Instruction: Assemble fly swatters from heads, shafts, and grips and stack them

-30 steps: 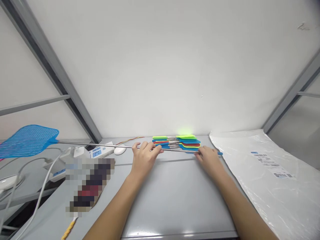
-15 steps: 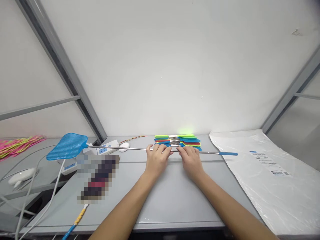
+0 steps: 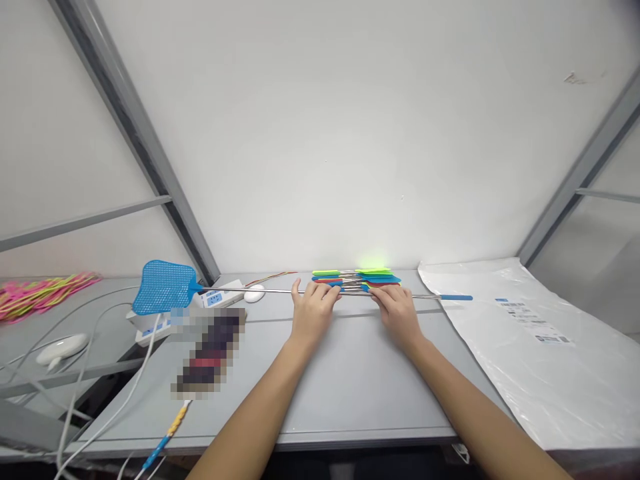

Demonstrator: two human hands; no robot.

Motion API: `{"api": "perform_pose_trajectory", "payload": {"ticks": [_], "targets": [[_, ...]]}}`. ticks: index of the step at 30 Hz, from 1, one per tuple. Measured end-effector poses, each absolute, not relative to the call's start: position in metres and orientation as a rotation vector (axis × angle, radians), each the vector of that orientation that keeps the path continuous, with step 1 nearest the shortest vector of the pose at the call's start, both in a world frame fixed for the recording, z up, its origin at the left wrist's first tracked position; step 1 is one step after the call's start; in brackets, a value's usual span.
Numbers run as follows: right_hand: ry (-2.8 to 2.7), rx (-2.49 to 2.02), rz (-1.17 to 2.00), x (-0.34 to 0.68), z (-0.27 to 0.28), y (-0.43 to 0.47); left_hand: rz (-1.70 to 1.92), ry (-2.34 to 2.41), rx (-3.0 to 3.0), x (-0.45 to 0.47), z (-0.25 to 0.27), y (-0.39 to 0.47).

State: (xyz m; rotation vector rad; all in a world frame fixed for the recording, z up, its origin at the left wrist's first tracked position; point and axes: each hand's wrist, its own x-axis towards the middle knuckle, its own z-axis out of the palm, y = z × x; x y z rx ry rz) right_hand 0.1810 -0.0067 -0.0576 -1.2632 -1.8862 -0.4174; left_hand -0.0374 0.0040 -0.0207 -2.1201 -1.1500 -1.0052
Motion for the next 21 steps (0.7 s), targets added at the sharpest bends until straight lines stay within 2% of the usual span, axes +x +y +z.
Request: {"api": "perform_pose_trajectory", "payload": {"ticks": [21], "targets": [[-1.81, -1.151, -0.441, 0.201, -0.057, 0.0, -1.102, -1.076, -1.98, -0.038, -0.017, 0.002]]}}
